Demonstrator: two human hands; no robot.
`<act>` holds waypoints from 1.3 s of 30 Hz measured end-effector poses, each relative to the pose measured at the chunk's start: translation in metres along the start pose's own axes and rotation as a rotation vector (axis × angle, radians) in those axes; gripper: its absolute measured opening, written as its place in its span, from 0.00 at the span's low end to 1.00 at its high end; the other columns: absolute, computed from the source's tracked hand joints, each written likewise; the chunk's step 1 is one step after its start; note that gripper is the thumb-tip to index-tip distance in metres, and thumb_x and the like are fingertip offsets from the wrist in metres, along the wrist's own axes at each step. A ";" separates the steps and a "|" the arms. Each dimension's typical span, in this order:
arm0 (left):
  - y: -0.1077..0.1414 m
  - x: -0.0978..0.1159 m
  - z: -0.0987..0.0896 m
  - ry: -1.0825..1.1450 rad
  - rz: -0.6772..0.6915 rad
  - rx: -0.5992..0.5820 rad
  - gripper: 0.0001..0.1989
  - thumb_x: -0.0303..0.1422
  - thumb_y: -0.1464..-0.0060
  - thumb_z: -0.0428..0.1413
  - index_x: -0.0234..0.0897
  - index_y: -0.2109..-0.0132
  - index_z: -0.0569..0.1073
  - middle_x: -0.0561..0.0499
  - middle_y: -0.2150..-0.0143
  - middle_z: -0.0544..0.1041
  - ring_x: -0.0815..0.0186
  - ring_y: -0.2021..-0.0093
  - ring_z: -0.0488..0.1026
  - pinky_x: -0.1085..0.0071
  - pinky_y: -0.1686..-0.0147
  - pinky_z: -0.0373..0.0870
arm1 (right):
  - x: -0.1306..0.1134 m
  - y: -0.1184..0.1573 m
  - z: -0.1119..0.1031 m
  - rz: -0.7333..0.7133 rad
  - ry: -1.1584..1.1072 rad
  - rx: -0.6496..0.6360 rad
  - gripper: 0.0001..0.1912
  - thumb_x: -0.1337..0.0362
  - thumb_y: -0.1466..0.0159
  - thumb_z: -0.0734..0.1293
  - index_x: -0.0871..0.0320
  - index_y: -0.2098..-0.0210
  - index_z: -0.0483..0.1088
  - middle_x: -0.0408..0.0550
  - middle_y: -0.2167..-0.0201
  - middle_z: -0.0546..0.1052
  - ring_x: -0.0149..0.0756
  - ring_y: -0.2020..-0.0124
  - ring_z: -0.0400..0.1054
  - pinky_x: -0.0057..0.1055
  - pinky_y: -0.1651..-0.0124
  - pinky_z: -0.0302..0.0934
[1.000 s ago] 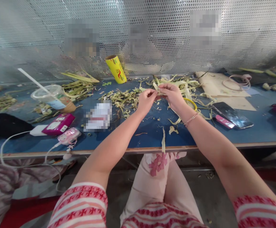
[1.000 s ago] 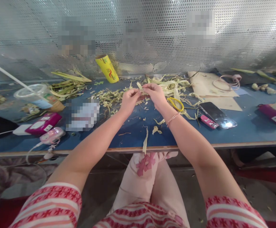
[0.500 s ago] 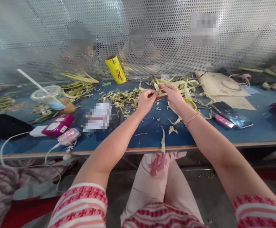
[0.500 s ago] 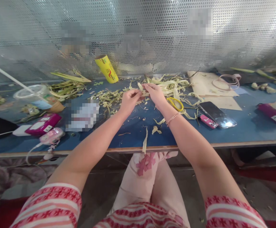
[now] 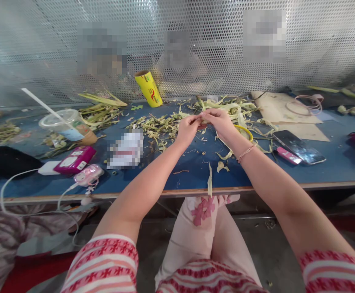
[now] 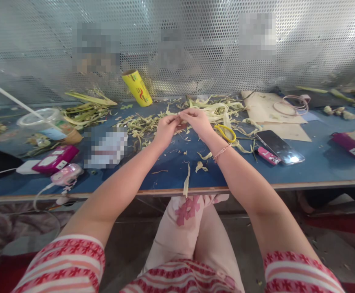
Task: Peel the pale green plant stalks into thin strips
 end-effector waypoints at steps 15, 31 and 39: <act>0.004 0.007 0.002 -0.049 0.055 -0.006 0.06 0.26 0.56 0.60 0.35 0.67 0.73 0.51 0.69 0.79 0.66 0.64 0.78 0.64 0.55 0.76 | 0.005 -0.002 -0.009 0.007 0.024 0.070 0.12 0.58 0.49 0.74 0.57 0.70 0.73 0.42 0.75 0.74 0.29 0.70 0.68 0.31 0.64 0.65; 0.003 0.004 0.000 -0.100 0.054 -0.002 0.09 0.27 0.57 0.64 0.35 0.67 0.72 0.51 0.70 0.78 0.67 0.65 0.77 0.66 0.59 0.74 | 0.010 0.000 -0.010 0.065 -0.006 0.108 0.08 0.60 0.45 0.72 0.56 0.68 0.72 0.42 0.73 0.72 0.31 0.70 0.66 0.31 0.66 0.64; 0.005 0.008 -0.002 -0.093 0.065 0.052 0.12 0.25 0.58 0.64 0.36 0.68 0.68 0.53 0.72 0.76 0.68 0.67 0.76 0.68 0.60 0.73 | 0.010 -0.004 -0.013 0.001 0.033 0.144 0.07 0.62 0.45 0.71 0.57 0.70 0.72 0.42 0.74 0.72 0.29 0.70 0.67 0.27 0.69 0.63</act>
Point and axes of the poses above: each hand's wrist, its own y-axis away from the middle knuckle, its own z-axis out of the palm, x = y × z, the point moved 9 cm from there along -y, towards the middle knuckle
